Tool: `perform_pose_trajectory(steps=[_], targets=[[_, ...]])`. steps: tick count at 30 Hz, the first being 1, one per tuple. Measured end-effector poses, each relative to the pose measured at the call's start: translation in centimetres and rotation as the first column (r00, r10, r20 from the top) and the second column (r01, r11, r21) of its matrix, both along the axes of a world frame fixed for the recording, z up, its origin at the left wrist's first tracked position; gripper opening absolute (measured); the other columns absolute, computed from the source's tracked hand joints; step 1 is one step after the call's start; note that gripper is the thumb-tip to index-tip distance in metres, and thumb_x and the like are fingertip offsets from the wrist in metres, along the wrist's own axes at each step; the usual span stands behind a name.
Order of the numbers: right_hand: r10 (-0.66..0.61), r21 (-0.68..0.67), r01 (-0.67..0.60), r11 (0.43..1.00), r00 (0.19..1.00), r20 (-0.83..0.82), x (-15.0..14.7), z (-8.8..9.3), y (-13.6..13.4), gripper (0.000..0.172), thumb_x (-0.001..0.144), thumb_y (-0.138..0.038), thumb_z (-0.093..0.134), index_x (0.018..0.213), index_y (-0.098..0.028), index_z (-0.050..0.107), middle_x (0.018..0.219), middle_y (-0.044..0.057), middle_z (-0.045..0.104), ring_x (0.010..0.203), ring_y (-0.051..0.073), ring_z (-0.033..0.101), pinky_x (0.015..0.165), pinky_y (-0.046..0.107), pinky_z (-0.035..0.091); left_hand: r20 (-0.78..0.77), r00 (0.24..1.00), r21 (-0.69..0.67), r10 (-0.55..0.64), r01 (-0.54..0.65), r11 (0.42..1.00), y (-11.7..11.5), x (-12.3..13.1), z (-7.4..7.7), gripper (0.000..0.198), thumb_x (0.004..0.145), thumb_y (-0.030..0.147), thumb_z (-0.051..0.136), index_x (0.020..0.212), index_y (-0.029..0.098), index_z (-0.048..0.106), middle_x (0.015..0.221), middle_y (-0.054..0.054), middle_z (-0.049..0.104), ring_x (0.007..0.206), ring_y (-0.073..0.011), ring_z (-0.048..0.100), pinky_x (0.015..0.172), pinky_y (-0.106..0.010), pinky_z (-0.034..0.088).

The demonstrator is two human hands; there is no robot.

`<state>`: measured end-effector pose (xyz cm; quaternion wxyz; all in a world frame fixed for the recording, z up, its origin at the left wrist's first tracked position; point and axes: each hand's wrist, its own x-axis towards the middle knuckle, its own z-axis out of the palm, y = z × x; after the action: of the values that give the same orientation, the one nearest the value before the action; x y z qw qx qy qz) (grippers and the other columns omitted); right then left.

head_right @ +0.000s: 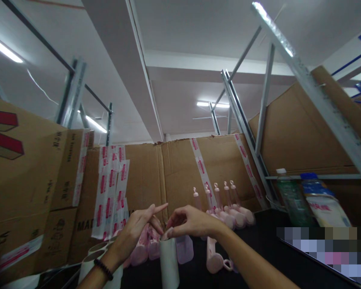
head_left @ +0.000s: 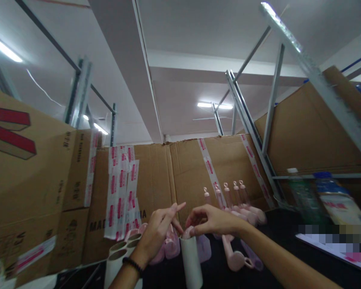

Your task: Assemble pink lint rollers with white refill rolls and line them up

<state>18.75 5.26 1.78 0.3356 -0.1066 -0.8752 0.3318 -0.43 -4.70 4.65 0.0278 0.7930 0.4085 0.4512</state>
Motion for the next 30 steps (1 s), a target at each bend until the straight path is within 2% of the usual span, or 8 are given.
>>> perform_pose_trajectory(steps=[5,8,11,14,17,21,24,30], targets=[[0.004,0.006,-0.004,1.0,1.0,-0.01,0.1,0.2,-0.1,0.033,0.075,-0.036,0.075,0.099,-0.014,0.071,0.088,0.004,0.071,0.08,0.015,0.063,0.075,0.026,0.048,-0.016,1.0,-0.002,0.005,-0.005,1.0,0.3,-0.1,0.0,0.065,0.096,0.05,0.032,0.06,0.02,0.076,0.063,-0.006,0.074,0.112,-0.0268,0.064,0.108,-0.034,0.034],[0.004,0.012,-0.003,1.0,1.0,-0.031,0.1,0.2,0.1,0.027,0.079,-0.034,0.071,0.096,-0.014,0.071,0.086,0.004,0.071,0.077,0.015,0.062,0.073,0.025,0.047,-0.02,1.0,-0.003,0.007,-0.007,1.0,0.7,-0.2,-0.1,0.063,0.096,0.05,0.035,0.058,0.019,0.075,0.065,-0.006,0.075,0.11,-0.0267,0.064,0.103,-0.033,0.038],[-0.042,0.019,0.043,0.999,0.997,-0.062,0.0,0.1,0.5,0.023,0.081,-0.034,0.069,0.092,-0.014,0.07,0.081,0.003,0.069,0.071,0.013,0.06,0.069,0.024,0.046,-0.029,0.999,0.009,0.035,-0.035,0.999,0.9,-0.4,-0.1,0.059,0.094,0.051,0.039,0.058,0.018,0.072,0.064,-0.007,0.074,0.101,-0.0271,0.067,0.092,-0.032,0.044],[-0.109,-0.006,0.109,0.994,0.99,-0.089,-0.1,0.0,1.1,0.017,0.08,-0.029,0.066,0.087,-0.014,0.07,0.078,0.002,0.07,0.068,0.013,0.06,0.066,0.023,0.045,-0.046,0.997,0.019,0.061,-0.061,0.998,0.9,-0.3,0.1,0.056,0.092,0.051,0.042,0.057,0.016,0.069,0.062,-0.007,0.071,0.082,-0.0245,0.068,0.083,-0.031,0.046],[-0.17,0.013,0.174,0.985,0.972,-0.161,-0.2,0.1,1.5,0.011,0.079,-0.022,0.061,0.079,-0.015,0.069,0.077,0.003,0.07,0.071,0.014,0.062,0.065,0.023,0.045,-0.091,0.995,-0.079,0.025,-0.033,0.996,0.7,-0.3,0.3,0.047,0.088,0.051,0.047,0.073,0.014,0.07,0.063,-0.004,0.067,0.065,-0.0194,0.062,0.07,-0.029,0.046],[-0.194,0.042,0.208,0.977,0.957,-0.216,-0.3,0.1,1.9,0.012,0.075,-0.017,0.057,0.073,-0.014,0.069,0.07,0.001,0.068,0.068,0.013,0.059,0.063,0.022,0.043,-0.179,0.983,-0.206,0.039,-0.076,0.975,1.0,-0.7,-0.1,0.046,0.079,0.053,0.062,0.102,0.014,0.066,0.068,0.002,0.06,0.064,-0.0151,0.054,0.058,-0.023,0.038],[-0.197,0.035,0.21,0.977,0.955,-0.219,-0.3,0.2,2.0,0.012,0.073,-0.016,0.057,0.071,-0.014,0.069,0.064,0.0,0.065,0.062,0.012,0.057,0.059,0.021,0.041,-0.249,0.964,-0.253,0.096,-0.16,0.954,1.5,-1.2,-0.8,0.045,0.074,0.051,0.069,0.102,0.017,0.065,0.067,0.005,0.056,0.064,-0.0135,0.05,0.057,-0.022,0.034],[-0.179,0.03,0.19,0.981,0.96,-0.214,-0.2,0.3,1.6,0.013,0.074,-0.016,0.057,0.071,-0.014,0.069,0.066,0.0,0.065,0.064,0.011,0.056,0.058,0.02,0.04,-0.314,0.944,-0.319,0.098,-0.202,0.926,2.2,-1.2,-1.6,0.041,0.067,0.044,0.072,0.097,0.016,0.065,0.067,0.007,0.051,0.059,-0.011,0.048,0.051,-0.022,0.03]])
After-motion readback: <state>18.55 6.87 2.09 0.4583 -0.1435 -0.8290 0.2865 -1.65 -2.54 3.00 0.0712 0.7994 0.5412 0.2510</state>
